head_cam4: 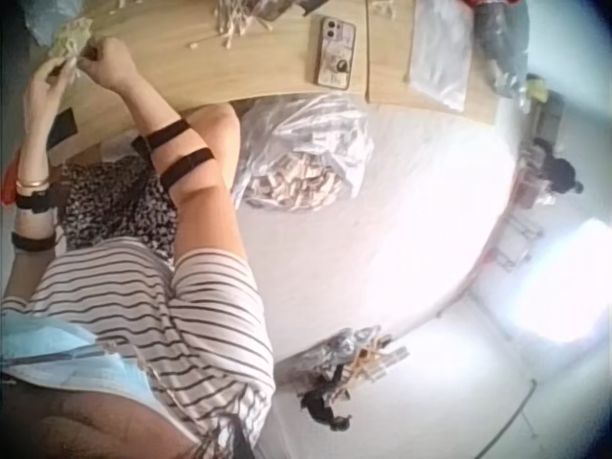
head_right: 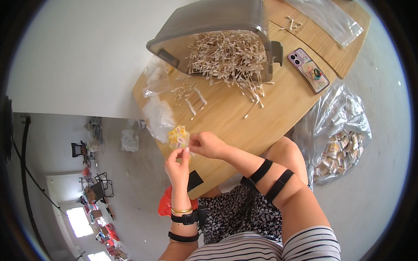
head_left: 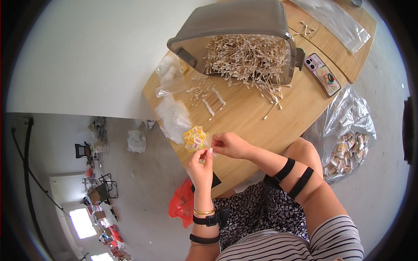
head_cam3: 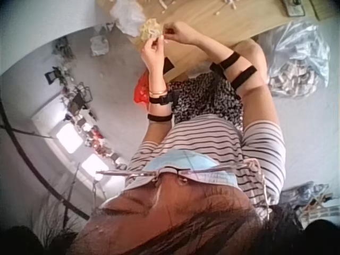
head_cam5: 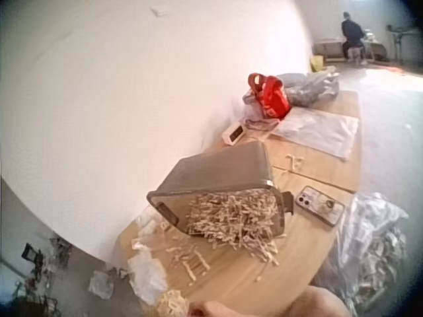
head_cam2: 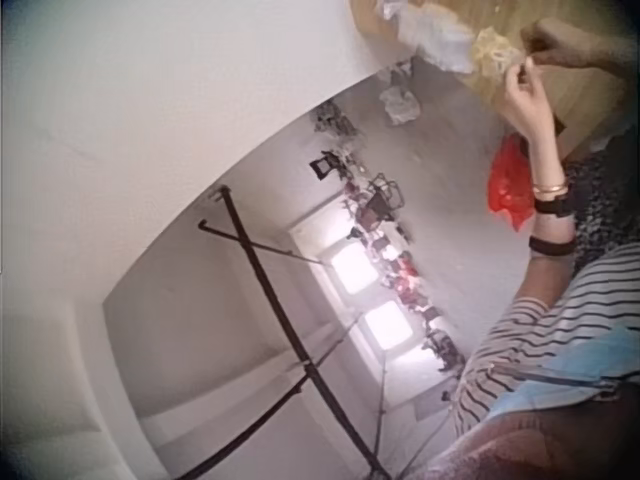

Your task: Counting cotton swabs and placing them into small plastic bags for packaging.

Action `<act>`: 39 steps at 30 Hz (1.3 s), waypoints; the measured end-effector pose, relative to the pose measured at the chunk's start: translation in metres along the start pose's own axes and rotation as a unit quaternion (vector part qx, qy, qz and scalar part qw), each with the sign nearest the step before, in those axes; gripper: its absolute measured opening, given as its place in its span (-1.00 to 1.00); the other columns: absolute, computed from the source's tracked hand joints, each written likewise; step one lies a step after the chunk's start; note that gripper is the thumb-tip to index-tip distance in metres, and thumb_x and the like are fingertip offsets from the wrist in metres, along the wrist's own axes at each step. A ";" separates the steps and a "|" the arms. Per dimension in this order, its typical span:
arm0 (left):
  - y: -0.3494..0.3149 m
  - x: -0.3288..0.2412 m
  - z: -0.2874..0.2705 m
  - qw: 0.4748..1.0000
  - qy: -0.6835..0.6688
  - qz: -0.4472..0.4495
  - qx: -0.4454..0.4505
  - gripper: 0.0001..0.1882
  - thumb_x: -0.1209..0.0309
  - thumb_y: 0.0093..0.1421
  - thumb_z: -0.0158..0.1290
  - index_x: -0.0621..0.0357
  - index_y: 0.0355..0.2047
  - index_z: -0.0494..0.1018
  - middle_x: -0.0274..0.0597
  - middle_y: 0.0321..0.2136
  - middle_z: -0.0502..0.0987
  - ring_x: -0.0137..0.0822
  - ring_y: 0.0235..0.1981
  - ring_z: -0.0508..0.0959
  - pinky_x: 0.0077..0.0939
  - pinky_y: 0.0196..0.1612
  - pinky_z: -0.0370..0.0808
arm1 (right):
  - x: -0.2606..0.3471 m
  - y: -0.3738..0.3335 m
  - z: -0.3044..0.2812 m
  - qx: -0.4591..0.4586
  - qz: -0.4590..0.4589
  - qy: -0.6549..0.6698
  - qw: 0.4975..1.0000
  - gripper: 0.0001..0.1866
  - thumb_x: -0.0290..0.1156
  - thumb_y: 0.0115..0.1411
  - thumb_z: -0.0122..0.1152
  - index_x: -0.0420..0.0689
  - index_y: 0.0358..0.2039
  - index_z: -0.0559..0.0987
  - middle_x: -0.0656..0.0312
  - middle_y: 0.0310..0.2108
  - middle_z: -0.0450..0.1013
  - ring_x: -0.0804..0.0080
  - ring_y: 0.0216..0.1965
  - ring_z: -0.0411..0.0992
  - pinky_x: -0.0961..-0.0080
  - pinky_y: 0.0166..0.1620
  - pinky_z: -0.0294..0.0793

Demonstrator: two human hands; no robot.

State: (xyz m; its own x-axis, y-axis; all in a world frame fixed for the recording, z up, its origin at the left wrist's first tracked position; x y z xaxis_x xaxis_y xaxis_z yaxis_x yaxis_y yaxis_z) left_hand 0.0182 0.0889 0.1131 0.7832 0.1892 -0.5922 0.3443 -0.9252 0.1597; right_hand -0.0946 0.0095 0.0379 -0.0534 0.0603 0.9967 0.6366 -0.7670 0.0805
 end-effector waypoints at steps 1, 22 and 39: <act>0.001 -0.001 0.002 1.000 0.000 0.001 0.003 -0.76 0.32 0.21 0.23 0.31 -0.36 0.57 -0.21 -0.56 0.59 -0.44 -0.52 0.54 -0.52 -0.36 0.45 | 0.000 0.000 -0.002 -0.003 0.002 0.001 1.000 -0.81 -0.34 0.09 0.30 -0.21 -0.42 0.55 0.06 -0.51 0.54 0.16 -0.44 0.52 0.30 -0.33 0.47; 0.006 0.021 0.011 0.945 -0.273 -0.097 0.152 -0.80 0.45 0.35 -0.01 0.28 -0.41 0.46 -0.24 -0.52 0.58 -0.48 -0.46 0.57 -0.57 -0.28 0.50 | 0.010 -0.001 0.008 0.059 -0.031 -0.030 0.997 -0.77 -0.25 0.13 0.29 -0.15 -0.47 0.53 0.12 -0.46 0.54 0.14 -0.35 0.52 0.26 -0.25 0.46; 0.002 -0.024 -0.009 0.971 0.049 0.207 0.104 0.27 0.32 -0.23 0.51 0.08 0.40 -0.09 -0.01 0.08 0.41 -0.06 0.12 0.42 -0.16 0.18 0.38 | 0.010 -0.004 0.015 0.171 0.049 0.238 0.955 -0.94 -0.47 0.20 0.25 -0.17 -0.36 0.55 0.43 -0.44 0.47 0.68 -0.33 0.37 0.58 -0.17 0.40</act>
State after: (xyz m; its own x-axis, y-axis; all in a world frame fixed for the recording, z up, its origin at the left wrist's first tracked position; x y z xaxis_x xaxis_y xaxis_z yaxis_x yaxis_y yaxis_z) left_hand 0.0047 0.0859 0.1349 0.8809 -0.1935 -0.4319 -0.1162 -0.9731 0.1989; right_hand -0.0861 0.0230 0.0475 -0.2727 -0.3604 0.8920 0.8664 -0.4950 0.0648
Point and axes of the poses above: each hand's wrist, its own y-axis towards the middle knuckle, its own z-axis out of the palm, x = y × z, the point moved 6 cm from there along y, towards the middle knuckle
